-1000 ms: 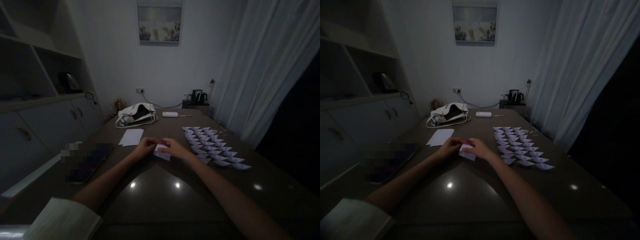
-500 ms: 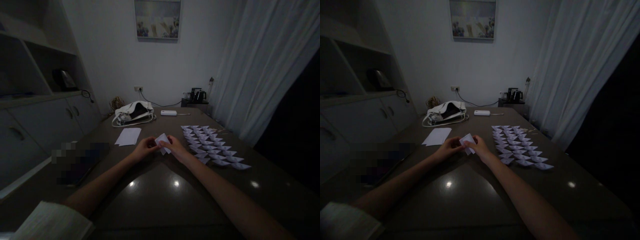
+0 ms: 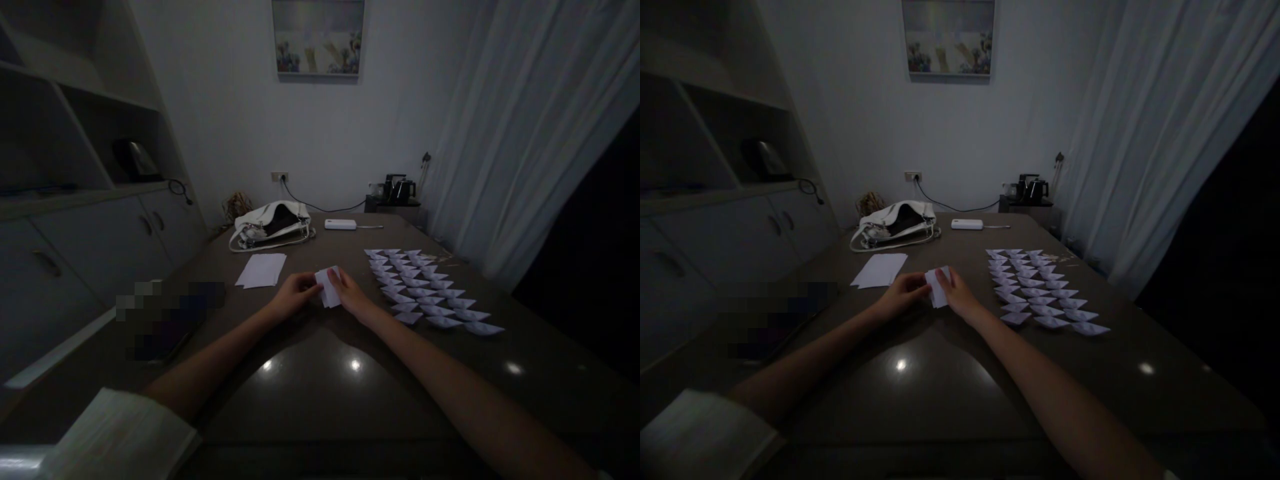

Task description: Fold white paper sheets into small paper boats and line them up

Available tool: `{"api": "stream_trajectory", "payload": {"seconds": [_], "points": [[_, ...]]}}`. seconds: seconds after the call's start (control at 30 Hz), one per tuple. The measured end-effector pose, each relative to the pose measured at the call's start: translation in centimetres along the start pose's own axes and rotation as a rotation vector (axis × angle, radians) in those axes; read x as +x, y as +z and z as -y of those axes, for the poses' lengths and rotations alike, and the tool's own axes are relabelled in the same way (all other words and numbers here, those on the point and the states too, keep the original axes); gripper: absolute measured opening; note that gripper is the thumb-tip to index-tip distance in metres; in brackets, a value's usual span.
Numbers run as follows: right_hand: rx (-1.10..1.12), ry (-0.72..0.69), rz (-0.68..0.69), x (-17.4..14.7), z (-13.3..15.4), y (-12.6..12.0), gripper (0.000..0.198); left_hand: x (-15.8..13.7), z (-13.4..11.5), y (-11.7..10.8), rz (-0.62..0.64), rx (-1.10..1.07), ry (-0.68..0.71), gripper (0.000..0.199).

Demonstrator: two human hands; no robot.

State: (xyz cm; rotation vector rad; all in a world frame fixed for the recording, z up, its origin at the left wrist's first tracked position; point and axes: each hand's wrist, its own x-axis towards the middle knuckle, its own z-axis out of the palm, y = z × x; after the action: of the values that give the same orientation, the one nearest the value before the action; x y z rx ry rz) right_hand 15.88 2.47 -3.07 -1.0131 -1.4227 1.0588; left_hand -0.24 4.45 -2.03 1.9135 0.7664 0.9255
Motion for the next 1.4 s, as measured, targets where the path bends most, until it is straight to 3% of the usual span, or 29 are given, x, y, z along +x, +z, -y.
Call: {"api": "stream_trajectory", "payload": {"seconds": [0.27, 0.5, 0.77, 1.4], "points": [[-0.129, -0.146, -0.053, 0.5, -0.7, -0.2, 0.046, 0.0, -0.7, 0.1, -0.041, 0.1, 0.055, 0.038], [-0.249, -0.252, -0.145, 0.3, -0.3, -0.5, 0.037, 0.0, -0.5, 0.0, -0.073, 0.037, 0.06, 0.034], [-0.39, -0.286, -0.189, 0.1, 0.1, -0.6, 0.033, -0.2, -1.1, 0.0, -0.086, 0.036, 0.043, 0.035], [-0.464, -0.317, -0.194, 0.0, 0.2, -0.6, 0.029, -0.2, -1.6, 0.0, -0.096, 0.048, 0.026, 0.033]]}}
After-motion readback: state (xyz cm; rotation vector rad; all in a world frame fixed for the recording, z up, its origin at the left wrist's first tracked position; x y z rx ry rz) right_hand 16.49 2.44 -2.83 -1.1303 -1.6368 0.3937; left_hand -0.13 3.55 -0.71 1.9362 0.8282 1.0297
